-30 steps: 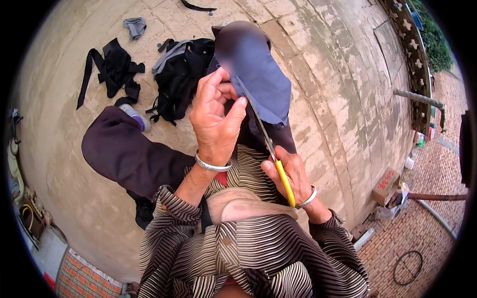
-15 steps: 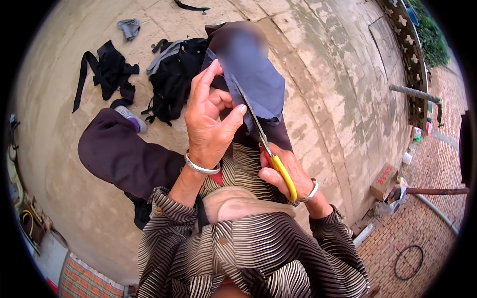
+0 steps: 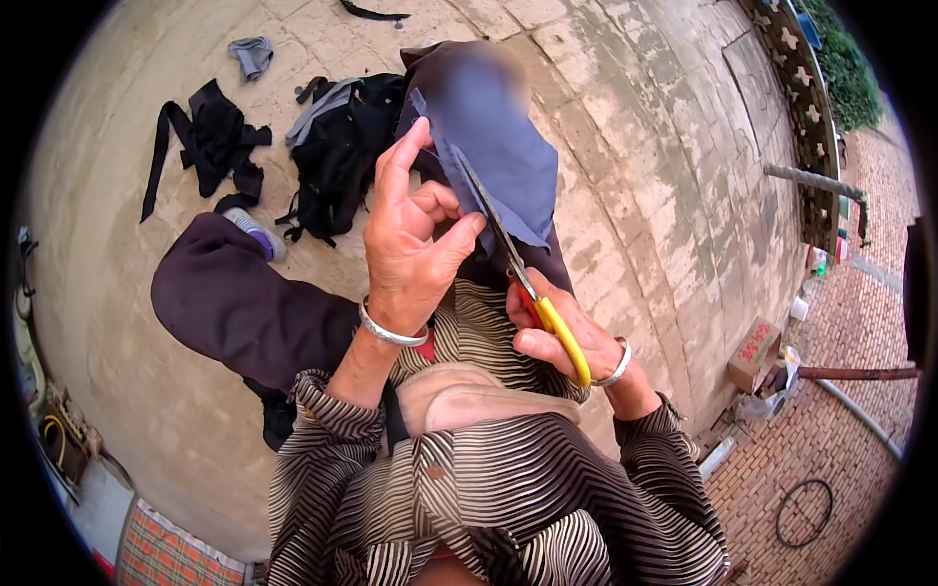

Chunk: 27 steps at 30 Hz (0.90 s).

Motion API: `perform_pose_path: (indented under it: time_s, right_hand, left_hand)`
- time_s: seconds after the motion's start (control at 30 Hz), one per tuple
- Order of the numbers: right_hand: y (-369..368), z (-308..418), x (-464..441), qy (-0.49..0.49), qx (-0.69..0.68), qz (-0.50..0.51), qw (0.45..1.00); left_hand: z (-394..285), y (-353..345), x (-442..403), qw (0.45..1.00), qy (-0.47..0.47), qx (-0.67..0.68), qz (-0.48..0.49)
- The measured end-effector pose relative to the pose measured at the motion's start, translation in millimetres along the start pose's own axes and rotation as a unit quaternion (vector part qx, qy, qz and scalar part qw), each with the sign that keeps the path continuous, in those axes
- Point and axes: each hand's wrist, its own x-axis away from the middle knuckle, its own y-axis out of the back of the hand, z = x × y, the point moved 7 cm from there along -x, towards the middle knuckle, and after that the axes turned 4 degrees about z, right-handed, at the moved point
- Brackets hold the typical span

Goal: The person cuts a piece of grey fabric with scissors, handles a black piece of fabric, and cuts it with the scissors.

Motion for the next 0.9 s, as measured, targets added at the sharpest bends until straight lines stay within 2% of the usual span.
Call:
perform_pose_path:
  time_s: [0.6, 0.8, 0.9]
  right_hand:
    - [3, 10, -5, 0.056, 0.110, -0.120, 0.985]
    - [3, 4, -5, 0.016, 0.068, -0.111, 0.991]
    - [1, 16, -3, 0.056, 0.035, -0.097, 0.993]
  left_hand:
    - [-1, 0, 3, 1.000, 0.004, 0.024, 0.008]
    - [-1, -1, 3, 0.999, 0.019, 0.028, 0.006]
    - [-3, -2, 2, 1.000, 0.014, 0.015, 0.007]
